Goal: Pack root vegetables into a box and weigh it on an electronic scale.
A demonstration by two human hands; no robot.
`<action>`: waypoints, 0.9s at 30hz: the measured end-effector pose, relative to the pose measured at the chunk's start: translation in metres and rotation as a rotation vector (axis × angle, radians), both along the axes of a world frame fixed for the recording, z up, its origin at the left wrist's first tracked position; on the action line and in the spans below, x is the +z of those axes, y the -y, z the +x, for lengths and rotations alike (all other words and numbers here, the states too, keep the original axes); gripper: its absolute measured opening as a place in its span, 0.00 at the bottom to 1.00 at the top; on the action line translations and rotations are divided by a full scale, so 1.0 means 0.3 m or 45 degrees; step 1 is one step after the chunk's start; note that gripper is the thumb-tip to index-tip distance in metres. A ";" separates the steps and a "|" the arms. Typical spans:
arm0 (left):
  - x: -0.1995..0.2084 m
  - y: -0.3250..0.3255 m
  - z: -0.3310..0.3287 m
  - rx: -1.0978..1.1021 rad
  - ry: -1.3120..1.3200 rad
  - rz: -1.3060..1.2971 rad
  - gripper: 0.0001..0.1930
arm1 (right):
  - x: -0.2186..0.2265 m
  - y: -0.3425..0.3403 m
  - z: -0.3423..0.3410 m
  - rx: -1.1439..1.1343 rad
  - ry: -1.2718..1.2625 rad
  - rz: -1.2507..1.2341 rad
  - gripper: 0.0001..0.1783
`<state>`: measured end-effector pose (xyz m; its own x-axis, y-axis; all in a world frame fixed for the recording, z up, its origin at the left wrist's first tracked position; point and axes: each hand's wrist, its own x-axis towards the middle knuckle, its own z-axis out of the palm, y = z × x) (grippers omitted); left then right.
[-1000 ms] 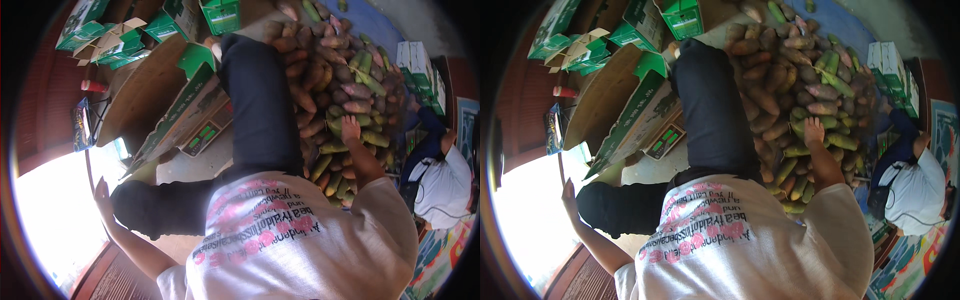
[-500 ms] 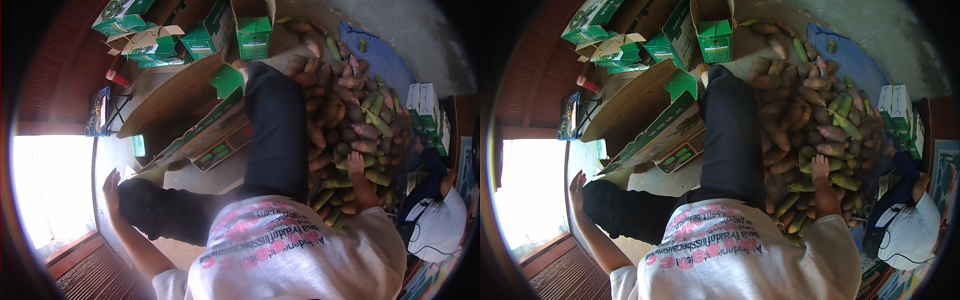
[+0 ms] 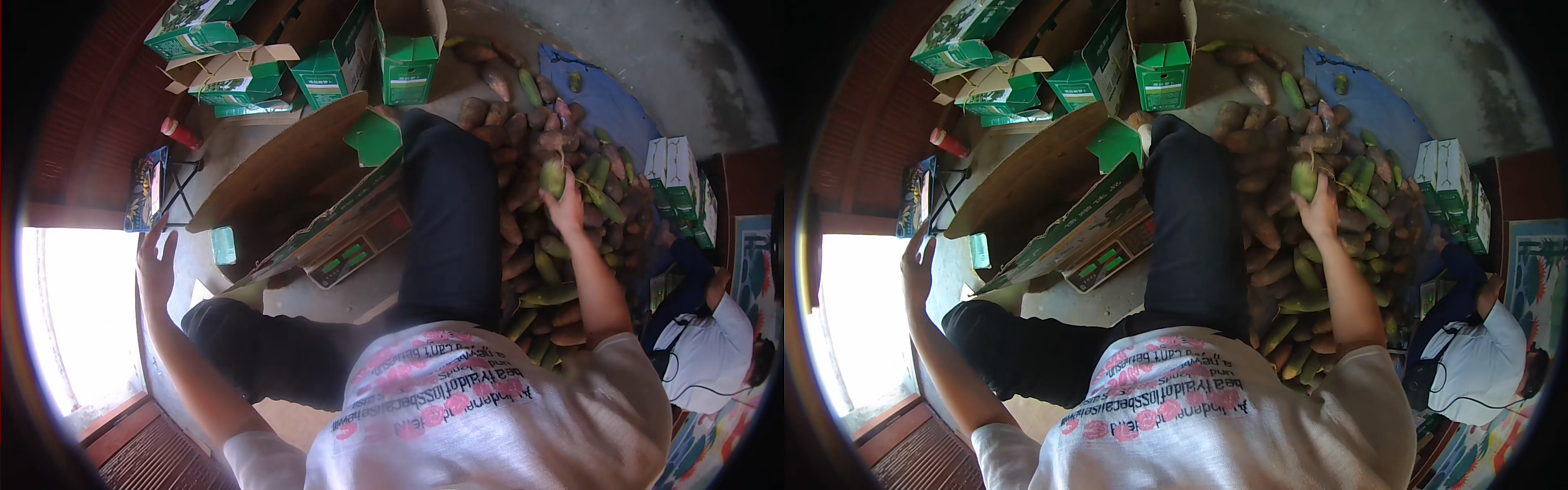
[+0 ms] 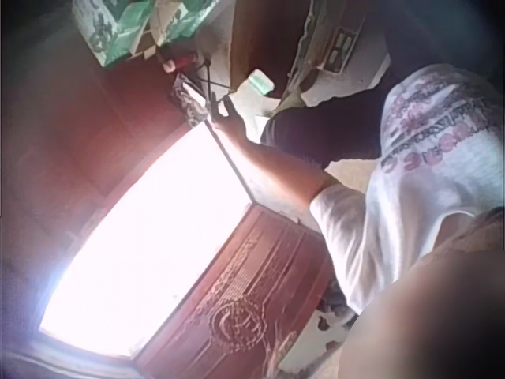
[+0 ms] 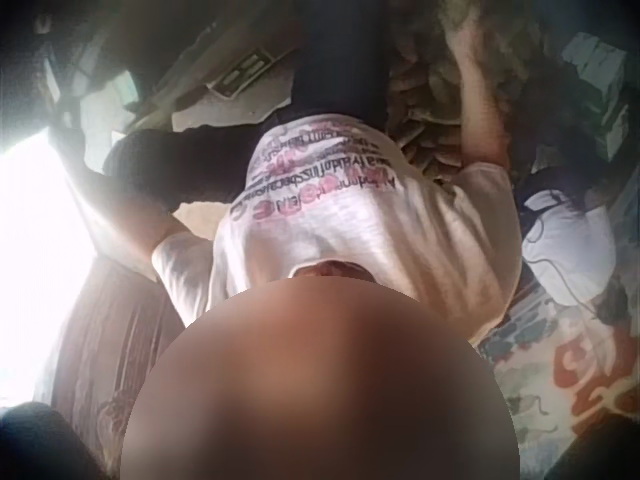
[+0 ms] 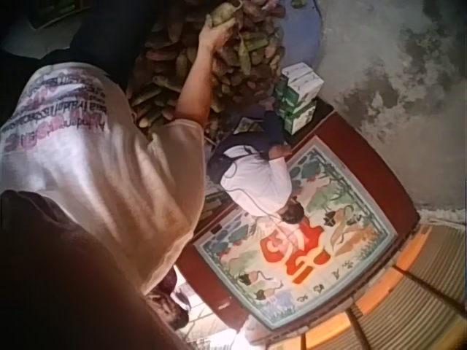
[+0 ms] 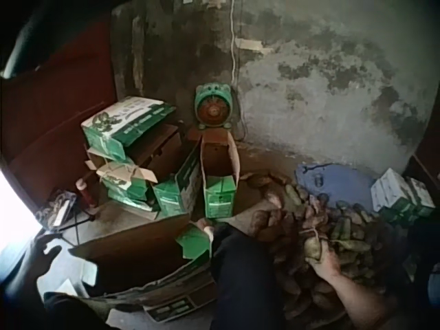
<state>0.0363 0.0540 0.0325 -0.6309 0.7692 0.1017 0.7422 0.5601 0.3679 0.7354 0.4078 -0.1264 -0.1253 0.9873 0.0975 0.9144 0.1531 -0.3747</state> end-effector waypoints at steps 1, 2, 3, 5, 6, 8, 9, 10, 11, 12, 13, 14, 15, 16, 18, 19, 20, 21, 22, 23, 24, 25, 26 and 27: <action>0.009 -0.041 -0.002 -0.083 -0.008 0.009 0.21 | 0.080 -0.063 -0.047 0.019 -0.014 0.040 0.42; 0.006 -0.087 -0.002 -0.084 -0.001 0.017 0.21 | 0.152 -0.118 -0.099 0.115 -0.133 0.200 0.40; 0.007 -0.130 0.001 -0.153 0.049 0.055 0.22 | 0.243 -0.175 -0.155 0.145 -0.189 0.245 0.40; 0.037 -0.220 0.035 -0.238 0.064 0.031 0.23 | 0.431 -0.245 -0.293 0.323 -0.513 0.336 0.39; 0.050 -0.272 0.064 -0.259 0.038 -0.026 0.24 | 0.529 -0.255 -0.382 0.414 -0.710 0.329 0.36; 0.050 -0.317 0.077 -0.337 0.042 0.008 0.25 | 0.694 -0.251 -0.563 0.631 -0.918 0.330 0.32; 0.044 -0.325 0.081 -0.363 0.056 0.014 0.25 | 0.758 -0.216 -0.675 0.775 -1.090 0.283 0.31; 0.031 -0.339 0.084 -0.392 0.074 0.020 0.25 | 0.800 -0.205 -0.737 0.791 -1.087 0.268 0.31; 0.010 -0.351 0.077 -0.401 0.091 0.054 0.24 | 0.833 -0.195 -0.800 0.975 -1.090 0.186 0.31; -0.019 -0.347 0.062 -0.395 0.107 0.078 0.24 | 0.848 -0.172 -0.888 1.167 -1.098 0.088 0.31; -0.046 -0.343 0.052 -0.385 0.213 0.126 0.24 | 0.864 -0.128 -0.980 1.198 -1.108 0.048 0.31; -0.036 -0.362 0.070 -0.348 0.328 0.092 0.22 | 0.878 -0.065 -1.056 1.314 -1.011 -0.090 0.31; -0.018 -0.368 0.089 -0.334 0.355 0.102 0.21 | 0.875 -0.015 -1.131 1.436 -0.914 -0.225 0.31; -0.002 -0.377 0.098 -0.324 0.381 0.123 0.20 | 0.844 0.009 -1.193 1.579 -0.716 -0.032 0.33; 0.001 -0.367 0.089 -0.315 0.345 0.130 0.19 | 0.774 0.067 -1.345 1.792 -0.535 -0.239 0.37; 0.001 -0.357 0.087 -0.345 0.303 0.141 0.19 | 0.727 0.087 -1.405 1.891 -0.352 -0.301 0.40; 0.012 -0.351 0.090 -0.318 0.310 0.135 0.19 | 0.673 0.106 -1.460 1.979 -0.165 -0.358 0.42; 0.021 -0.344 0.096 -0.287 0.248 0.075 0.19 | 0.617 0.138 -1.519 2.163 -0.159 -0.341 0.44; 0.020 -0.336 0.100 -0.259 0.185 0.013 0.19 | 0.578 0.176 -1.562 2.214 -0.073 -0.411 0.42; 0.001 -0.329 0.099 -0.281 0.114 0.082 0.20 | 0.522 0.204 -1.600 2.209 0.092 -0.484 0.41; 0.001 -0.334 0.105 -0.275 0.123 0.082 0.20 | 0.461 0.226 -1.629 2.186 0.259 -0.551 0.40; 0.011 -0.341 0.115 -0.286 0.158 0.059 0.20 | 0.406 0.242 -1.665 2.189 0.265 -0.559 0.40; 0.014 -0.331 0.120 -0.286 0.191 0.024 0.21 | 0.344 0.265 -1.713 2.179 0.479 -0.606 0.40; 0.001 -0.326 0.123 -0.326 0.219 0.043 0.20 | 0.281 0.273 -1.749 2.153 0.700 -0.645 0.39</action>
<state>0.0733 0.1517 0.0327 -0.4270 0.9034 0.0389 0.7831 0.3479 0.5155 0.2108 0.3259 -0.0420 -0.8023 -0.2912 -0.5211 -0.0556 0.9056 -0.4204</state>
